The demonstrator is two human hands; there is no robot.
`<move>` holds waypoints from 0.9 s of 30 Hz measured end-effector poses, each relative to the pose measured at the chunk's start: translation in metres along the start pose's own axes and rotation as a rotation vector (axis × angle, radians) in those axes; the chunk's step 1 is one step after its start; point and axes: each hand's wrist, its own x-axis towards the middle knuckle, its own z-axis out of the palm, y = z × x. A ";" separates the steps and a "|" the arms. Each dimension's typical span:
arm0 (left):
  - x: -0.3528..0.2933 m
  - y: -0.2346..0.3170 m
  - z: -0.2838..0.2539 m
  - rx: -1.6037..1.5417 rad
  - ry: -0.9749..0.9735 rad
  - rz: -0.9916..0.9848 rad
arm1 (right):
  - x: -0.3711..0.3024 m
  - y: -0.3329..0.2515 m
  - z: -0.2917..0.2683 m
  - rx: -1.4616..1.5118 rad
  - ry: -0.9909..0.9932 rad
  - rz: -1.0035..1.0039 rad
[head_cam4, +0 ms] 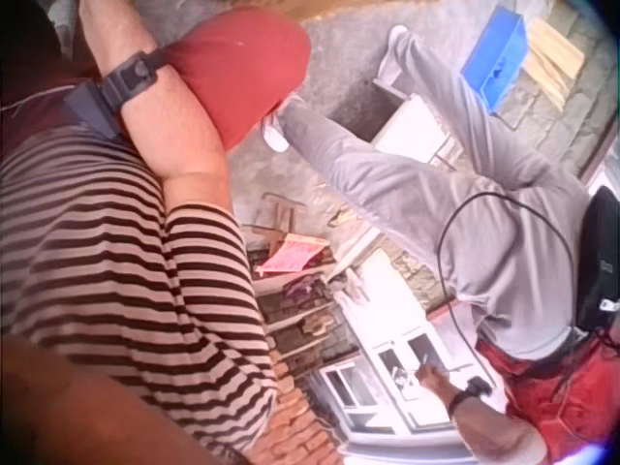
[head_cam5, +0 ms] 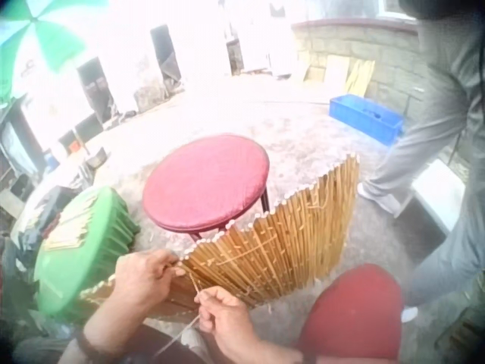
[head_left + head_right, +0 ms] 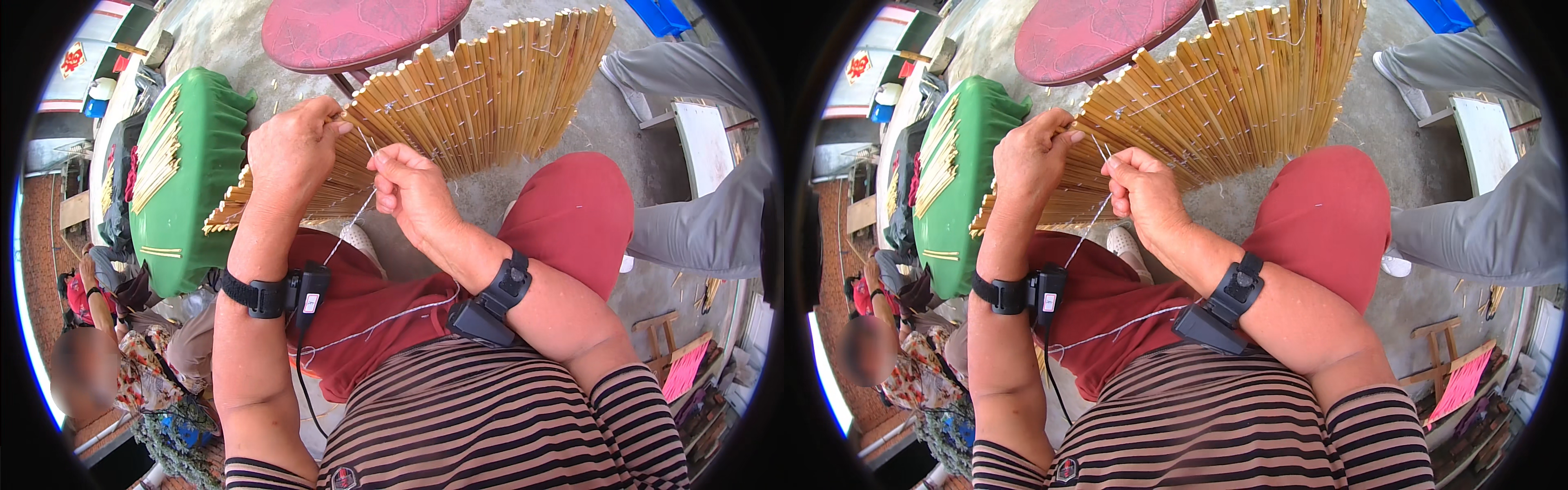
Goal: The person sits cross-legged on the floor and weaves a bundle of thin bamboo sticks together using a white string. They repeatedly wrap the string around the bundle, pull it tight, and adjust the sticks to maintain alignment. The person also briefly handles a pair of scissors and a small plastic container.
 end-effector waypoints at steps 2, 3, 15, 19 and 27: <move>0.000 -0.004 -0.002 -0.009 -0.015 0.027 | -0.005 -0.006 -0.001 -0.147 0.088 -0.037; -0.001 -0.007 -0.003 -0.024 -0.039 0.034 | -0.007 -0.008 -0.005 -0.228 0.122 -0.056; 0.004 -0.008 -0.009 -0.108 -0.113 0.019 | -0.011 -0.035 -0.010 -0.598 0.074 -0.329; 0.003 -0.008 -0.009 -0.111 -0.108 0.011 | -0.021 -0.041 0.001 -0.723 0.047 -0.246; 0.001 -0.005 -0.009 -0.096 -0.080 0.031 | -0.013 -0.027 0.000 -0.917 0.097 -0.479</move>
